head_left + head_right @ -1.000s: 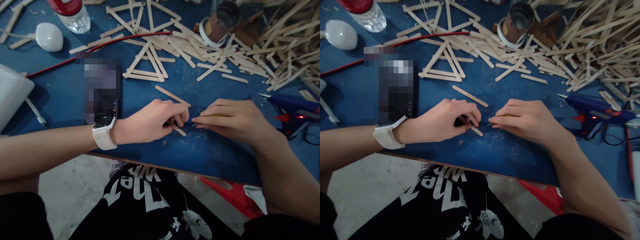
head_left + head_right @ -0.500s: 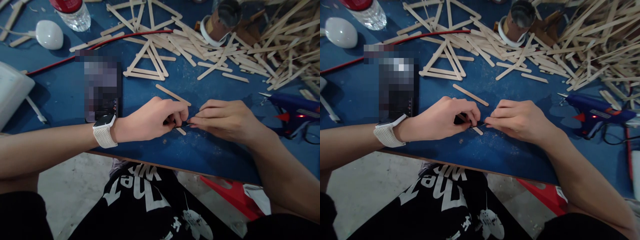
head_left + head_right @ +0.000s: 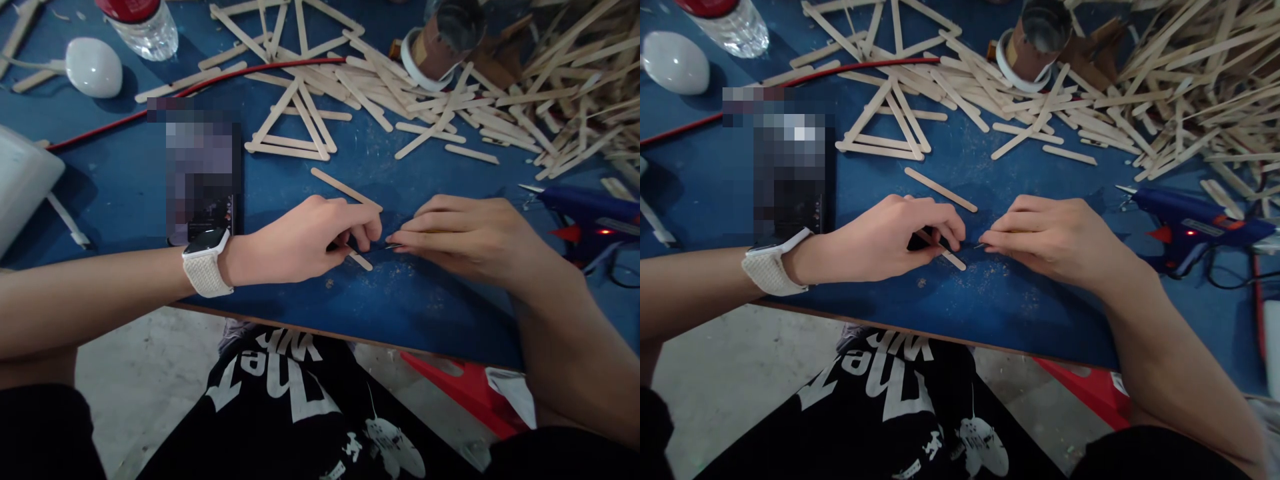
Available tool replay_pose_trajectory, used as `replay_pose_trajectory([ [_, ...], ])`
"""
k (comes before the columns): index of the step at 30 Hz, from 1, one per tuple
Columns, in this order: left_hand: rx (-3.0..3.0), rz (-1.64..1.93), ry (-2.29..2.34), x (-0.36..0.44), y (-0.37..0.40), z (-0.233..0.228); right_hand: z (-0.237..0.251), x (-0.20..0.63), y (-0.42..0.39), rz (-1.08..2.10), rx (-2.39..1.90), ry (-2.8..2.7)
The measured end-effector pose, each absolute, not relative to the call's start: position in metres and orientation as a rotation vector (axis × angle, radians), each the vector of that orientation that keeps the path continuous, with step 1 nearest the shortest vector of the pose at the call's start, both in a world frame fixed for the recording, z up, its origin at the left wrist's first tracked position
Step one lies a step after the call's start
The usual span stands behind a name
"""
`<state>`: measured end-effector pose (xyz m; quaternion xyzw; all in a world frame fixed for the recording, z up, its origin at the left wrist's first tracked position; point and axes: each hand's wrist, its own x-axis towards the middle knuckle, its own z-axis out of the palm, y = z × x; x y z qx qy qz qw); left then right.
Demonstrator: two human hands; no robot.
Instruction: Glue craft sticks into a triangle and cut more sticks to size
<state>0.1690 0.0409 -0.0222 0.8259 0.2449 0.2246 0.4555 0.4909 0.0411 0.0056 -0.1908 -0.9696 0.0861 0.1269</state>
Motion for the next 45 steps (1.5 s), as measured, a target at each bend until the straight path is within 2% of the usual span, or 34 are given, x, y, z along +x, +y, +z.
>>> replay_pose_trajectory([
  [12, 2.039, 0.553, 0.611, 0.169, 0.042, -0.023, -0.003, 0.481, 0.036, 0.188, -0.533, -2.787],
  [32, 2.053, 0.558, 0.582, 0.169, 0.042, -0.021, 0.002, 0.495, 0.039, 0.298, -0.633, -2.847],
  [45, 2.052, 0.539, 0.643, 0.170, 0.041, -0.020, -0.004, 0.484, 0.034, 0.163, -0.565, -2.804],
])
